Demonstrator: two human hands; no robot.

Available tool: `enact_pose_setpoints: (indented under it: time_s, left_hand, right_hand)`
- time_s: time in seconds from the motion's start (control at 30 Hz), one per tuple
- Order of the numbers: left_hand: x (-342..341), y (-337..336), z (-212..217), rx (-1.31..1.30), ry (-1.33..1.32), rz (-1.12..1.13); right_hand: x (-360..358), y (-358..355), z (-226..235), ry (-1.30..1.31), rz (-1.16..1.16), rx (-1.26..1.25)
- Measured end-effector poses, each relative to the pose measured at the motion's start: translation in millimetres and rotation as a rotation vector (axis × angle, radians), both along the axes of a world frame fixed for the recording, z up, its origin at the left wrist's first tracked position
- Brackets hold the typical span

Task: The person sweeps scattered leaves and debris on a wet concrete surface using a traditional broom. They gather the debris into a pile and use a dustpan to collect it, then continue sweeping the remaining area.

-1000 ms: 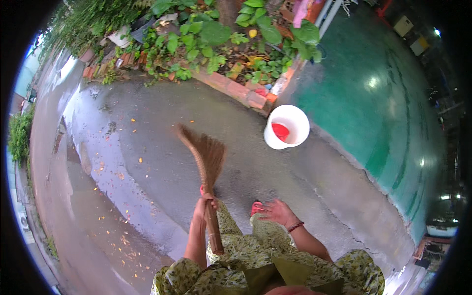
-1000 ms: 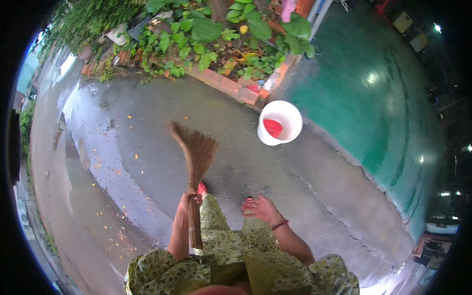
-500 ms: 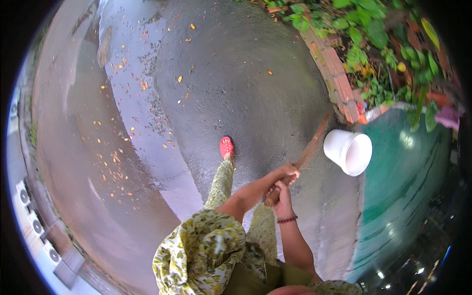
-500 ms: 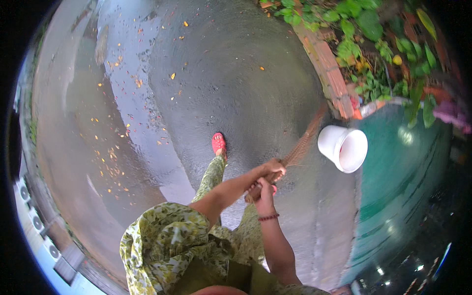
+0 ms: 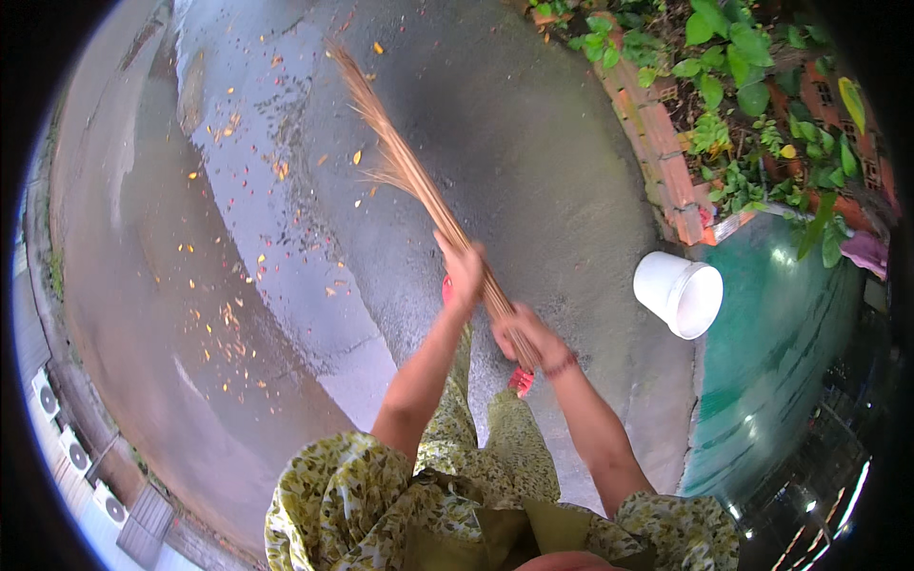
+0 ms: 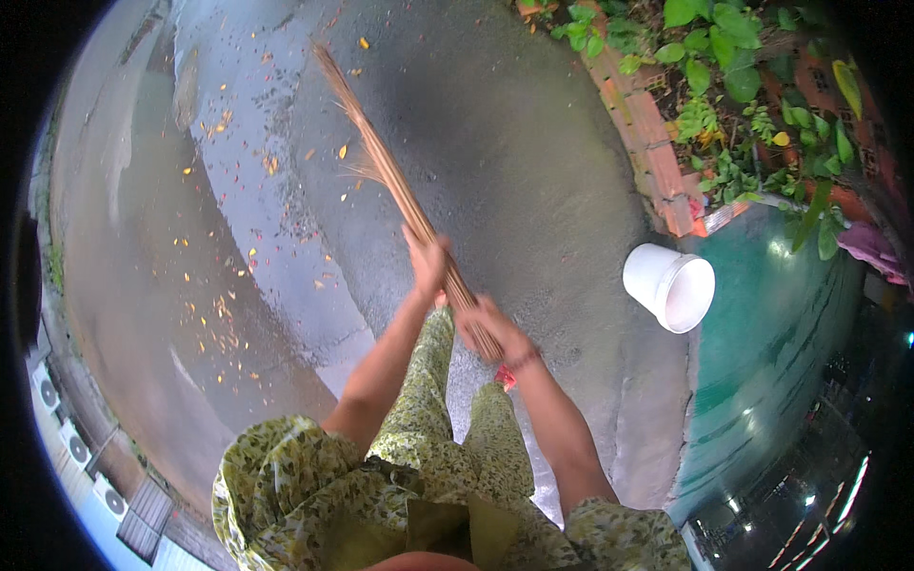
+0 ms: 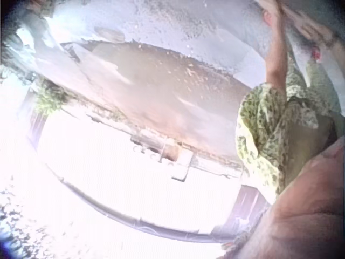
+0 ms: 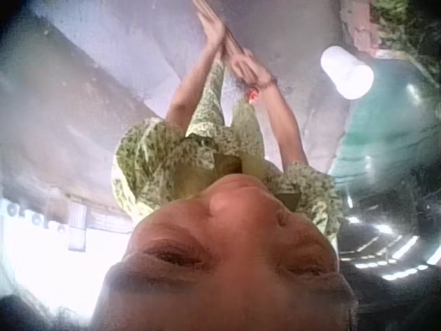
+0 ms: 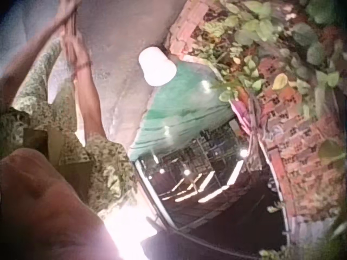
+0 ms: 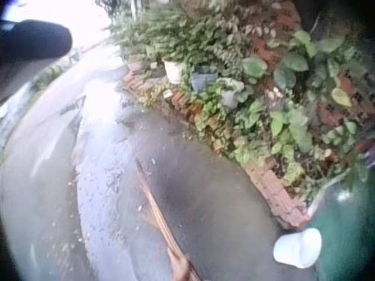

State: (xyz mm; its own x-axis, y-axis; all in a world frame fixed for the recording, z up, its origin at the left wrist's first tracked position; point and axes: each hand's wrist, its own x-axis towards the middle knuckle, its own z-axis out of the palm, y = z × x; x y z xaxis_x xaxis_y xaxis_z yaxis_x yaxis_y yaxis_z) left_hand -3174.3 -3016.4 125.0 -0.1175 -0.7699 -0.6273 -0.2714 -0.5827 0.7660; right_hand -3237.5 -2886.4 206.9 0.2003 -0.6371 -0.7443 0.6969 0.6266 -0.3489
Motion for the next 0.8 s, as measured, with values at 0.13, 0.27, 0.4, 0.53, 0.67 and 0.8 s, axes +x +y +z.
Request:
enact_pose_setpoints:
  time_s: [0.13, 0.27, 0.4, 0.53, 0.67, 0.8]
  left_hand:
    - [-1, 117, 17, 0.259, 0.15, -0.287]
    - [-39, 194, 67, 0.759, 0.368, -0.522]
    - [-91, 214, 10, 0.757, 0.56, -1.078]
    - [-138, 132, -36, 0.556, 0.724, -1.3]
    - [-178, -27, -59, 0.409, 0.839, -1.03]
    - [-204, -186, -62, 0.116, 1.069, -0.67]
  right_hand:
    - [51, 90, 96, 0.183, -0.233, 0.298]
    - [72, 115, 151, -0.094, -0.735, 0.512]
    - [30, 87, 128, -0.113, -1.132, 0.376]
    - [-49, -15, 78, 0.105, -1.205, 0.166]
    - [-137, -153, 30, -0.065, -1.135, 0.148]
    - [-155, -269, -41, -0.147, -0.718, 0.091]
